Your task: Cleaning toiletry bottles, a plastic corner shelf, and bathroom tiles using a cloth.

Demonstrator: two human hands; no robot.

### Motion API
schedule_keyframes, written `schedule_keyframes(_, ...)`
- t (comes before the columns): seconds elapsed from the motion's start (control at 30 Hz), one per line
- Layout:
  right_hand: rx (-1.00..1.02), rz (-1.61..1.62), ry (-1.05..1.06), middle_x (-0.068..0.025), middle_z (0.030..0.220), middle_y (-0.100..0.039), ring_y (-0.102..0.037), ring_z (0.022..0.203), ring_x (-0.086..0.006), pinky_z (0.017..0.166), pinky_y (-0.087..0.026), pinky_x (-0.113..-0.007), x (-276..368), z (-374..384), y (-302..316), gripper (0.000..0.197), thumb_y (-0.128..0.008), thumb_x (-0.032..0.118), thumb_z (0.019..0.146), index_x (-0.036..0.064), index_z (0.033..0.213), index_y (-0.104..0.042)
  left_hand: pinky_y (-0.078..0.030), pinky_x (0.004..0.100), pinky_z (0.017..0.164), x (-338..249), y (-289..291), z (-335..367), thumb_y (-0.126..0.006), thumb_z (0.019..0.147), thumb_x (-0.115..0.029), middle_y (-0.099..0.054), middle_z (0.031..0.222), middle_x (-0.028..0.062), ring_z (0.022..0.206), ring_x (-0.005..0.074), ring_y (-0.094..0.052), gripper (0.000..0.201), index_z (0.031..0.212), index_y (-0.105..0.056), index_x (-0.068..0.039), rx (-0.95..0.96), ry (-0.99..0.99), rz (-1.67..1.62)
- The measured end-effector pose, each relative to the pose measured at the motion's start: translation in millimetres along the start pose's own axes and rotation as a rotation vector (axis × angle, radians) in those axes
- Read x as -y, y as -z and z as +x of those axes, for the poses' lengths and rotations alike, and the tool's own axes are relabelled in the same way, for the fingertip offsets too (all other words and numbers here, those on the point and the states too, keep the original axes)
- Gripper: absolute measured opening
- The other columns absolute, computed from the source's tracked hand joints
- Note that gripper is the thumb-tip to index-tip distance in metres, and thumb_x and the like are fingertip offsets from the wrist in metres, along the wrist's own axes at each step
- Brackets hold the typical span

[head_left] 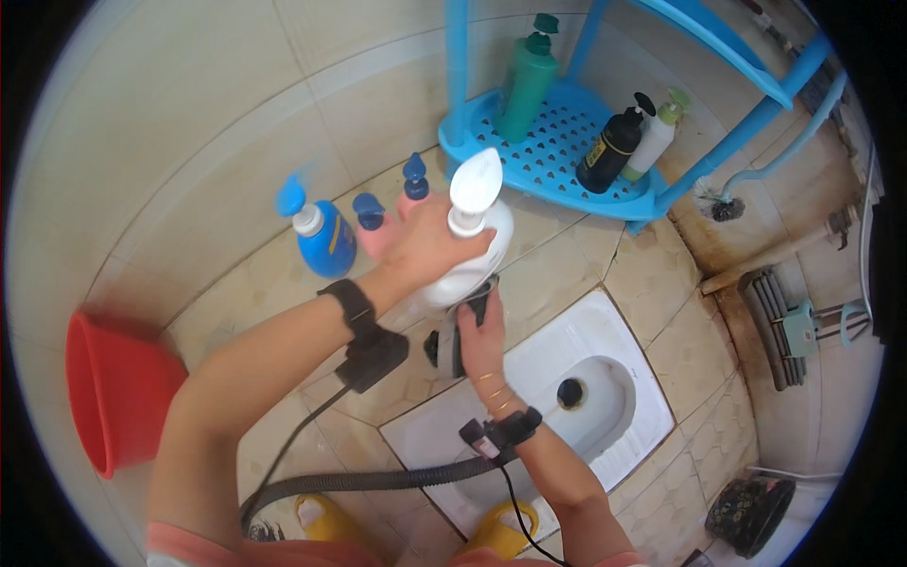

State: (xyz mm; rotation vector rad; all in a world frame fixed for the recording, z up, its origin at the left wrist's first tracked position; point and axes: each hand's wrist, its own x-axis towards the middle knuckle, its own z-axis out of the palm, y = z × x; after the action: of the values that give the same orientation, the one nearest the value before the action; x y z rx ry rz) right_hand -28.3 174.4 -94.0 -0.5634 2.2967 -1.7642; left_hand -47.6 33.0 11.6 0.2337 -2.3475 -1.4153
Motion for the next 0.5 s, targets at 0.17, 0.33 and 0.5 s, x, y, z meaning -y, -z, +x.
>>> schedule_keyframes(0.17, -0.091, 0.011, 0.021, -0.0199, 0.107, -0.056, -0.054, 0.094, -0.0264, 0.084, -0.041, -0.033, -15.0, 79.3, 25.1, 0.044, -0.051, 0.015, 0.078, -0.0036, 0.117, -0.046, -0.044, 0.0303, 0.08, -7.0, -28.1, 49.9, -0.066, 0.072, -0.025, -0.064, 0.095, 0.0117, 0.089, 0.0198, -0.061, 0.038, 0.103, -0.06, -0.005, -0.173, 0.129, 0.058)
schedule_keyframes(0.33, 0.131, 0.018, -0.048, -0.0196, 0.099, -0.059, -0.055, 0.091, -0.0262, 0.083, -0.041, -0.032, -18.2, 128.7, 21.6, 0.045, -0.051, 0.02, 0.075, -0.003, 0.113, -0.051, -0.047, 0.0345, 0.072, 13.4, -23.2, 70.7, -0.067, 0.068, -0.023, -0.063, 0.083, 0.0181, 0.08, 0.0299, -0.062, 0.032, 0.092, -0.061, -0.001, -0.436, 0.144, 0.059)
schedule_keyframes(0.5, 0.209, -0.105, 0.062, -0.021, 0.099, -0.055, -0.054, 0.092, -0.0339, 0.082, -0.041, -0.035, -13.5, 148.1, 1.7, 0.046, -0.051, 0.025, 0.076, -0.0009, 0.114, -0.05, -0.047, 0.035, 0.071, 25.9, -7.7, 76.4, -0.066, 0.068, -0.021, -0.063, 0.082, 0.0183, 0.078, 0.0299, -0.063, 0.031, 0.091, -0.062, 0.0, -0.56, 0.097, 0.116)
